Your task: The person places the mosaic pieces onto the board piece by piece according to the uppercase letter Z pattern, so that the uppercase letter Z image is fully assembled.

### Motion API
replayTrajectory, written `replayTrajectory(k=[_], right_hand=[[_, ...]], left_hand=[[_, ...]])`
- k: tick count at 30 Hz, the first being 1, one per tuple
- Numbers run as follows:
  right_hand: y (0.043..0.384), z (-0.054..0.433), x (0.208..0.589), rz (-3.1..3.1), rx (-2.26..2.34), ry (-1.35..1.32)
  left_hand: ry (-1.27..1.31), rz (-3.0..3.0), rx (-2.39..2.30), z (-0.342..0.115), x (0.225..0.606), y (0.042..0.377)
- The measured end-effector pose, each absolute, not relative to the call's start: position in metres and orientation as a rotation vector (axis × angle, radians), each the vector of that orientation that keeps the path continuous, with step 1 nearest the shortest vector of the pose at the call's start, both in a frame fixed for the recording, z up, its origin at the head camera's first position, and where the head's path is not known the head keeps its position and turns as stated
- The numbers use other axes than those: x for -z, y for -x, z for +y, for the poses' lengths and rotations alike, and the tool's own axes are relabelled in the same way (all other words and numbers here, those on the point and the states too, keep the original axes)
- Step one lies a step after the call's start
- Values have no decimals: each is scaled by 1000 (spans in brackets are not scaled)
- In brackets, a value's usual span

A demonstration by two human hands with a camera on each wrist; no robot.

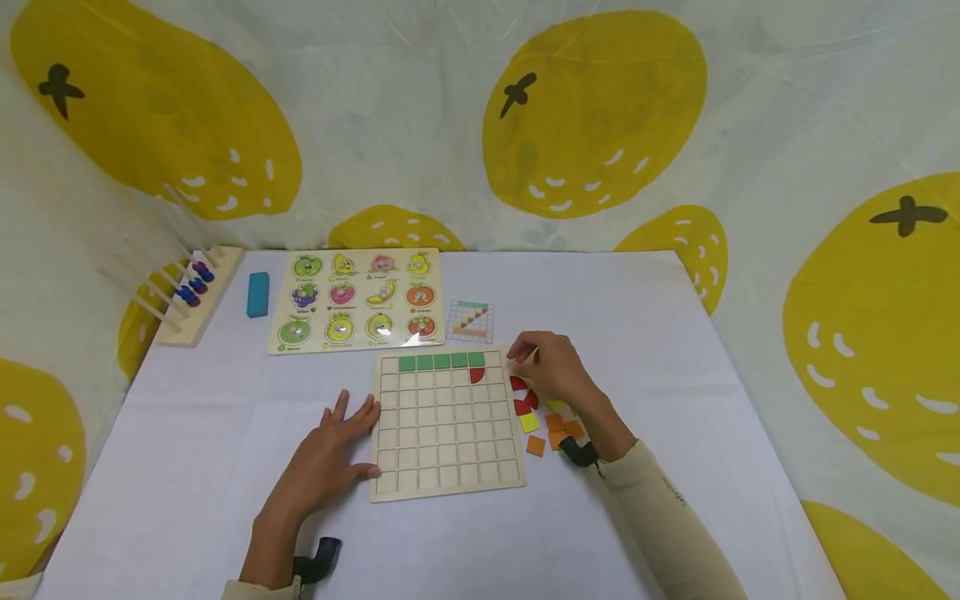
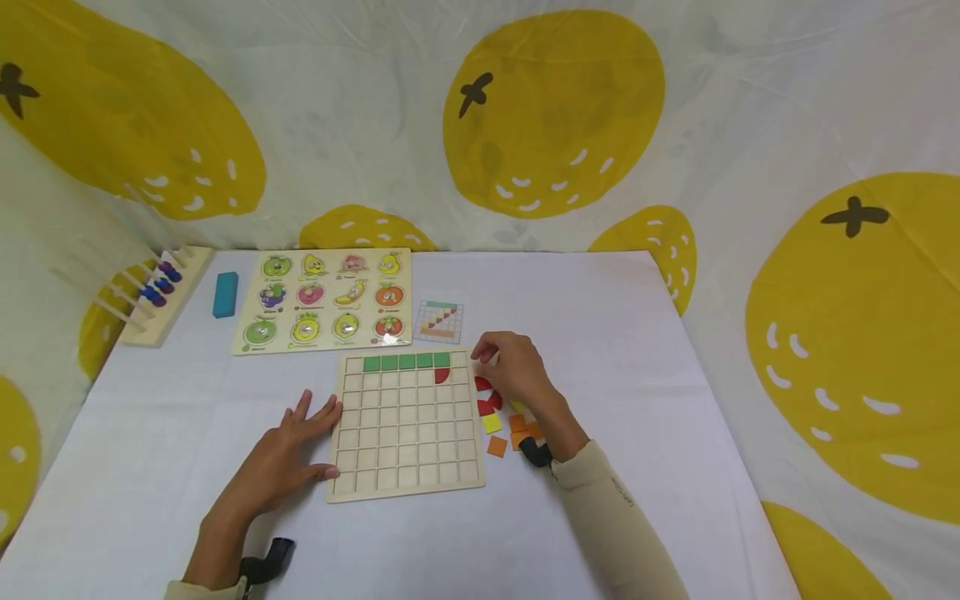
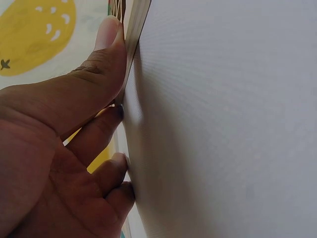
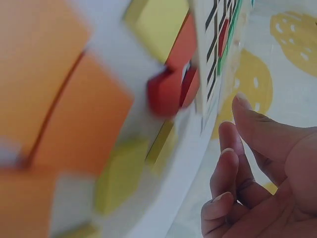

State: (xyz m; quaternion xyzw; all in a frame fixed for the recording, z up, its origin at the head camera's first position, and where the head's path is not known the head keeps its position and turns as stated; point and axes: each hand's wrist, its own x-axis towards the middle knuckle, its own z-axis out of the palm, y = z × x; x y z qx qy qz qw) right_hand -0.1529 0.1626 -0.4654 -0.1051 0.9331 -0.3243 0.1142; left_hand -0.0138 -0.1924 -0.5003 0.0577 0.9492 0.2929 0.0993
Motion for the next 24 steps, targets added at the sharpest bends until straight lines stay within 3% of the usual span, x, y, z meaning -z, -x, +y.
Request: replayTrajectory(k=[12, 24], right_hand=[[149, 198, 478, 2693, 802, 201], [151, 195, 482, 2759, 853, 270]], left_hand=[[-162, 2806, -861, -193, 501, 14], [-171, 2814, -867, -192, 502, 13]])
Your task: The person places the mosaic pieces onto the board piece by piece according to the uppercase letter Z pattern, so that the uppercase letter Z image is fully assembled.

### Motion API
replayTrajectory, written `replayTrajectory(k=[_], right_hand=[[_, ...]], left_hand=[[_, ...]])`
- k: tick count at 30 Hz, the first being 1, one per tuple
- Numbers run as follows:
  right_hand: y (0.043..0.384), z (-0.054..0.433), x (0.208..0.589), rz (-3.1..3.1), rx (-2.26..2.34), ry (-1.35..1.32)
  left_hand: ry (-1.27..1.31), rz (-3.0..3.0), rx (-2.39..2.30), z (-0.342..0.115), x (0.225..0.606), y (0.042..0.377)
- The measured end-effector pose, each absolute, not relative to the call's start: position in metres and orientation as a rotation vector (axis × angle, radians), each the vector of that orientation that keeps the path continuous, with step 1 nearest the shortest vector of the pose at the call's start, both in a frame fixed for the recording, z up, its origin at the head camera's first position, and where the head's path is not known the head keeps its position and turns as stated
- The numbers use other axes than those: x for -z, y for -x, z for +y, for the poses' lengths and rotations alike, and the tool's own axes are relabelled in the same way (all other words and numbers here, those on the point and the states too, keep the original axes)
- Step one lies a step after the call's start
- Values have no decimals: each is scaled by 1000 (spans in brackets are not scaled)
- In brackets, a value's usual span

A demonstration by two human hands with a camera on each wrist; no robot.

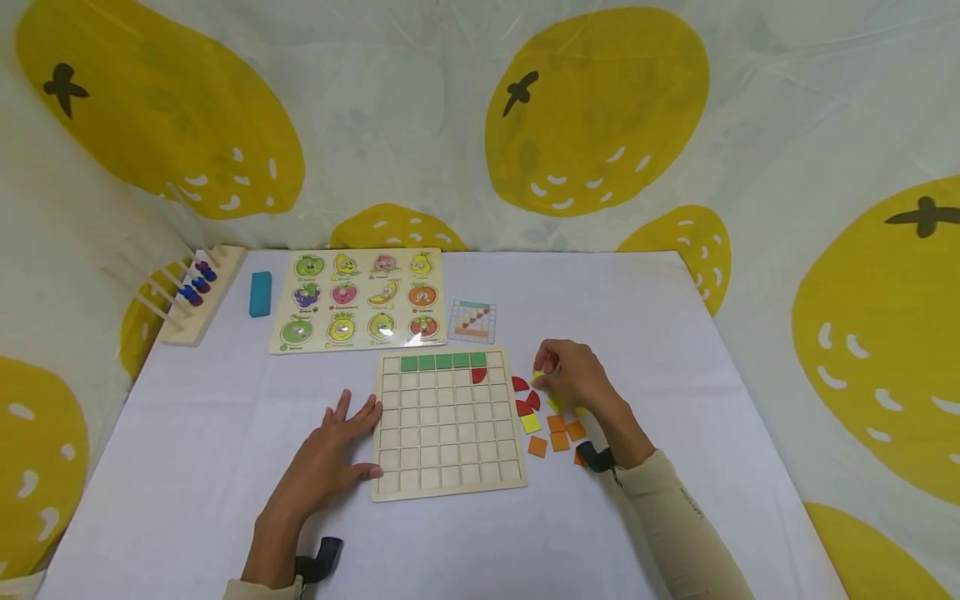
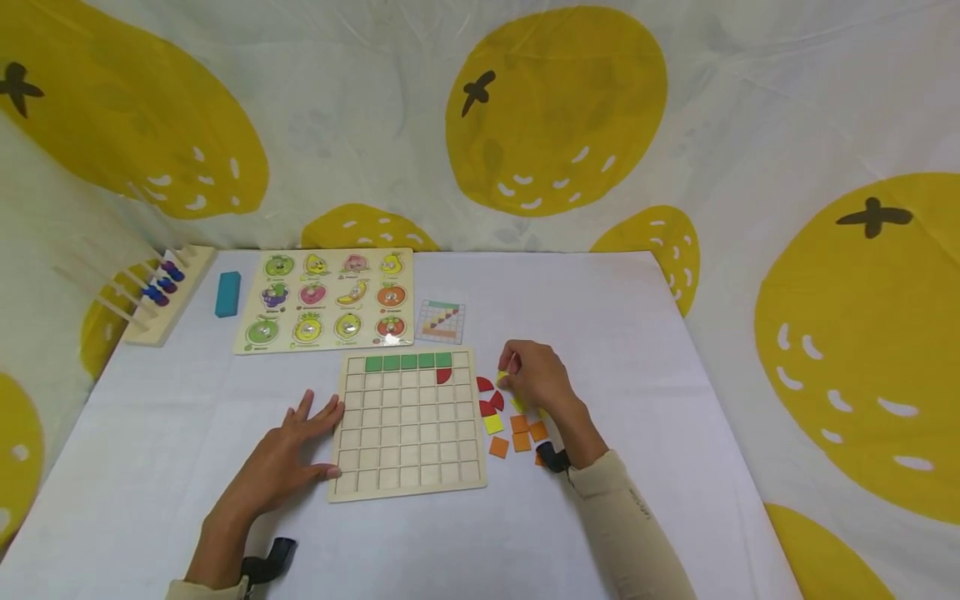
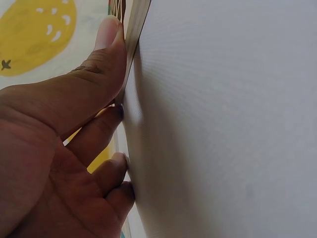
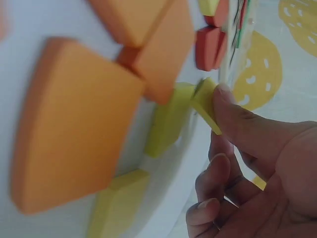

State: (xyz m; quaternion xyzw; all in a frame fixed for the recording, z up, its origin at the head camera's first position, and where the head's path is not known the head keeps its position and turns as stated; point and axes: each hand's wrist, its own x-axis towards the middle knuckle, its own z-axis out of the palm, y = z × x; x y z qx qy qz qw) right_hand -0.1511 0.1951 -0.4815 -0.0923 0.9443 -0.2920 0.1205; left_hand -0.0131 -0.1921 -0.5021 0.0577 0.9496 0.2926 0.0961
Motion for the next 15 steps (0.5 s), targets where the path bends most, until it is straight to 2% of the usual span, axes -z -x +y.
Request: replayTrajectory(k=[15], right_hand=[[148, 152, 469, 2697, 980, 388]], left_hand=[[-168, 2804, -866, -192, 502, 14]])
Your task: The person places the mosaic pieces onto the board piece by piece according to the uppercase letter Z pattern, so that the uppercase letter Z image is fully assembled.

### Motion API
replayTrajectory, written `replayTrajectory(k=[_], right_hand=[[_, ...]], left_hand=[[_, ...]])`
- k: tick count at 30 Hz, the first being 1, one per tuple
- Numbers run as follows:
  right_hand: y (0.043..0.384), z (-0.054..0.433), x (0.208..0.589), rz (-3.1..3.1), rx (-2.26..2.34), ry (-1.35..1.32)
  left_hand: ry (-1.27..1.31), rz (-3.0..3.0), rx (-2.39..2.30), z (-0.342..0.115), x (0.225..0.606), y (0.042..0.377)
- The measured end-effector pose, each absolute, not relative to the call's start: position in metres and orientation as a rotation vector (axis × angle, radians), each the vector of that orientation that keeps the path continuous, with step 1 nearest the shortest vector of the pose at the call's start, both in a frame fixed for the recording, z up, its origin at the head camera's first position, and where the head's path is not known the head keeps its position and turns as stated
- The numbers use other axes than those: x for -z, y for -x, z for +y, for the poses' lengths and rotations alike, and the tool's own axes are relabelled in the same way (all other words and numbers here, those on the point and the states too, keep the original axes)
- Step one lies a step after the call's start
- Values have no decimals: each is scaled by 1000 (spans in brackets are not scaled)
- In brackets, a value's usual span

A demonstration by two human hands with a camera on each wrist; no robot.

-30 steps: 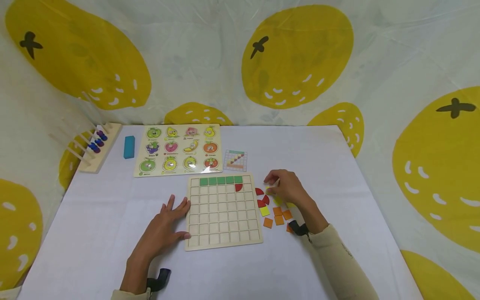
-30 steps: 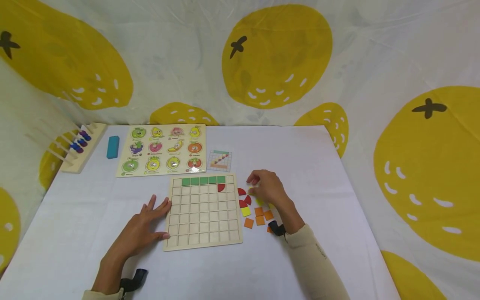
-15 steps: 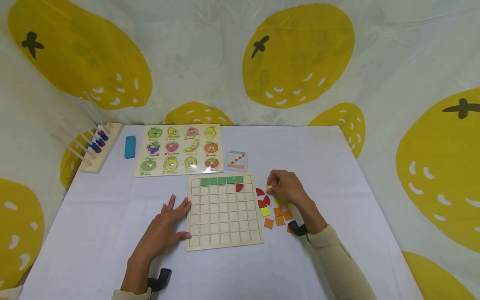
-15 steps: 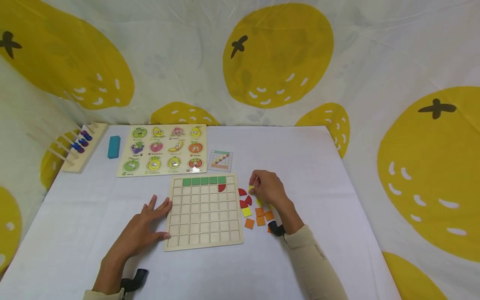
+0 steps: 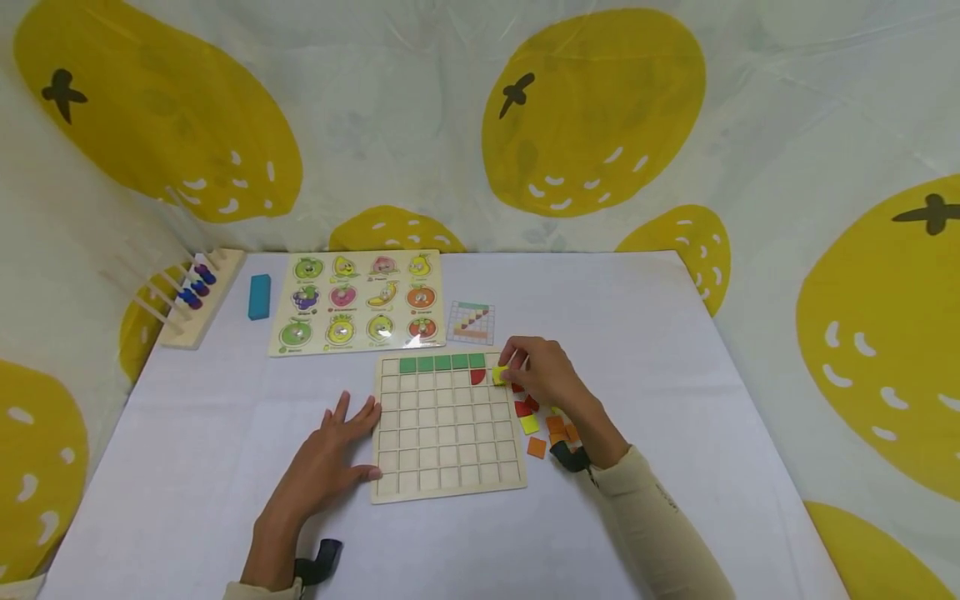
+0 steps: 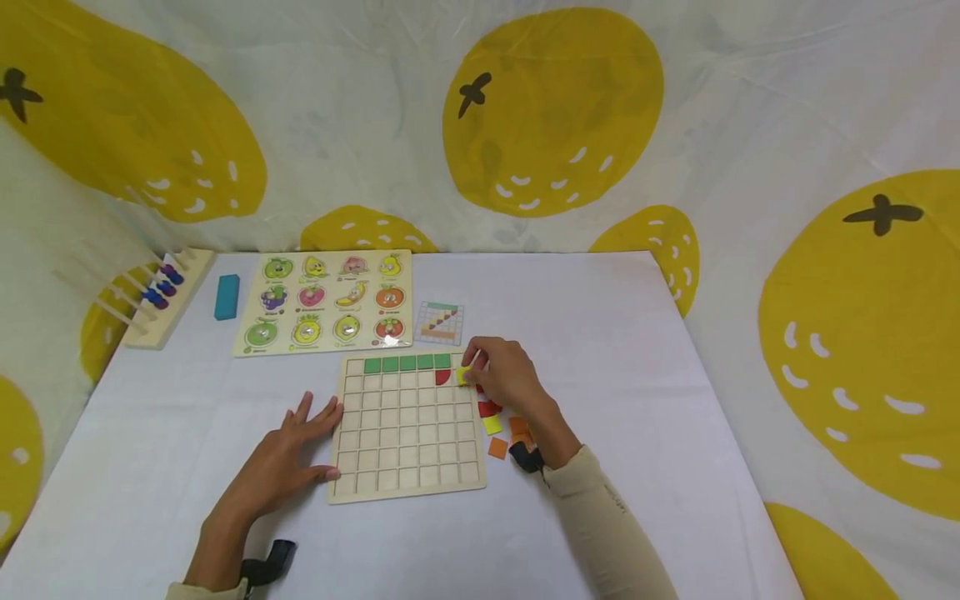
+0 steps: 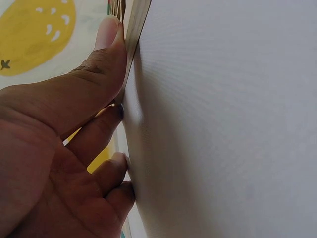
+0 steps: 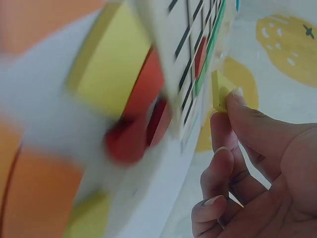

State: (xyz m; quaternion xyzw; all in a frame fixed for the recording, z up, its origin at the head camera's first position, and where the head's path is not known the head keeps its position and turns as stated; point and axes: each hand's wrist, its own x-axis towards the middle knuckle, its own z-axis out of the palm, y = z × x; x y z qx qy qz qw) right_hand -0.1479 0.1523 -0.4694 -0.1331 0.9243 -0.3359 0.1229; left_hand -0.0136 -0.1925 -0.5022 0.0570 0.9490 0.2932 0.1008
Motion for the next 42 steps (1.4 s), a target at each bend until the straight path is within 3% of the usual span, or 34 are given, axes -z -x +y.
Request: replayTrajectory(k=[22, 32, 42], right_hand=[[148, 84, 479, 2805, 778, 436], [148, 91, 475, 2753, 825, 486], [150, 129, 462, 2720, 967, 379]], left_hand=[[-162, 2807, -880, -191, 502, 13], [-173, 2799, -894, -191, 501, 13], [-168, 2804, -875, -193, 500, 13]])
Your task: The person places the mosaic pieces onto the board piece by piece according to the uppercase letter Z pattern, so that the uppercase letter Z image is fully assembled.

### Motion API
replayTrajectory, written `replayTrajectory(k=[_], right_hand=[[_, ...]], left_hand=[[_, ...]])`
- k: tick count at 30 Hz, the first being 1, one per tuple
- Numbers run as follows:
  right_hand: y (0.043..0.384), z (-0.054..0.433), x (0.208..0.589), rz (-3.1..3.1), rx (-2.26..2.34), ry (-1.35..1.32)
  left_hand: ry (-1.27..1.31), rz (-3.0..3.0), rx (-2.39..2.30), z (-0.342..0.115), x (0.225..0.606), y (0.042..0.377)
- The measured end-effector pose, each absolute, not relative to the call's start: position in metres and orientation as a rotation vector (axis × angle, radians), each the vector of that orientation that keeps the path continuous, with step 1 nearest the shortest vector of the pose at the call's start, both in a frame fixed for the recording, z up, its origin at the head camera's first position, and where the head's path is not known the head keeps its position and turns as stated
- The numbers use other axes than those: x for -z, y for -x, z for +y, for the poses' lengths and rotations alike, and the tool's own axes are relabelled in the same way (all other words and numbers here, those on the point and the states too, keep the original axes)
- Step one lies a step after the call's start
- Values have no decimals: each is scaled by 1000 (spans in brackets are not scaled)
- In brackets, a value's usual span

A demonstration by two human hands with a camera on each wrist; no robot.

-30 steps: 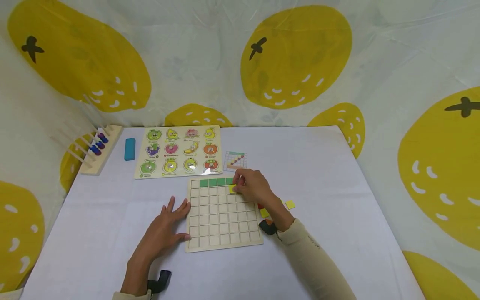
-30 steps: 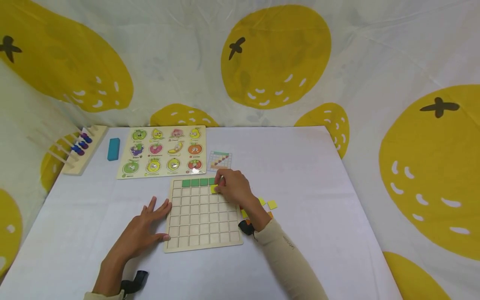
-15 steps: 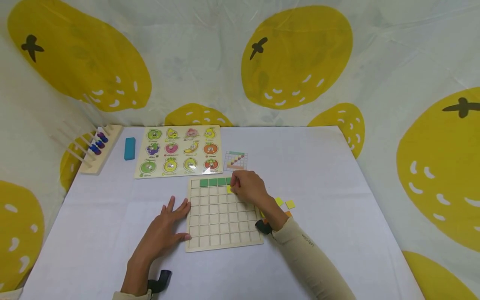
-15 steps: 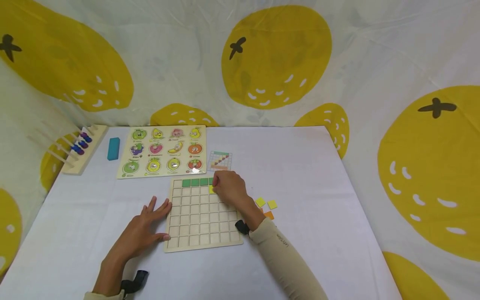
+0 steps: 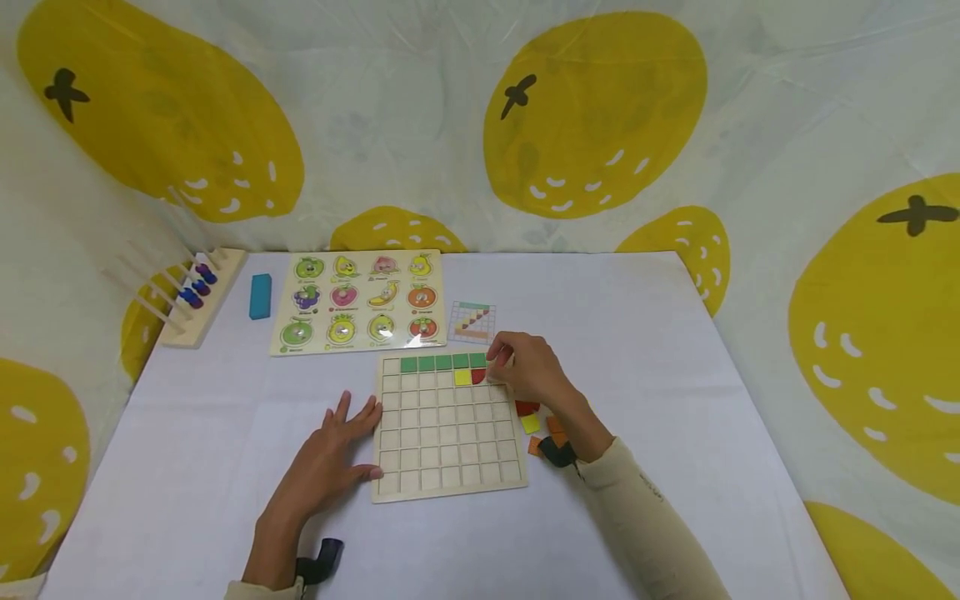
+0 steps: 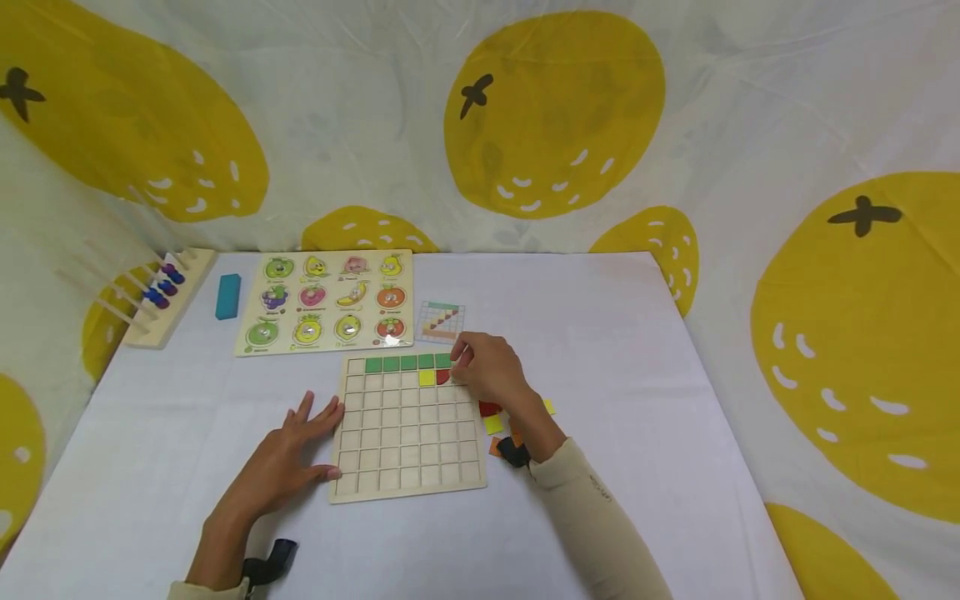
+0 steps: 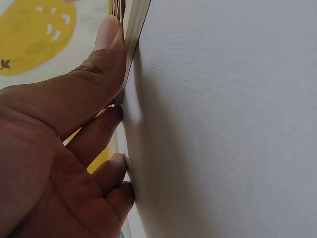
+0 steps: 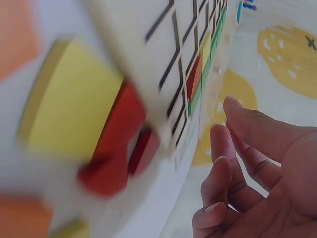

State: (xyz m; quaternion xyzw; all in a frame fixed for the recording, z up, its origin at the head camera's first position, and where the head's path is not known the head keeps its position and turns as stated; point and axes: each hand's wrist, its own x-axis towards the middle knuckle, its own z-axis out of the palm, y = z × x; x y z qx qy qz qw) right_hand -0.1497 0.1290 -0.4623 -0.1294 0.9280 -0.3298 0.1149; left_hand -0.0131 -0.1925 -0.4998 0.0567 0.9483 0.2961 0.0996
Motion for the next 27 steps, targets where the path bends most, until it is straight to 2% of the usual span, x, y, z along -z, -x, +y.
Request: replayTrajectory(k=[11, 27], right_hand=[[146, 168, 465, 2707, 890, 232], [141, 167, 477, 2718, 899, 246]], left_hand=[[-160, 2806, -849, -193, 501, 14], [-154, 2808, -873, -194, 500, 12]])
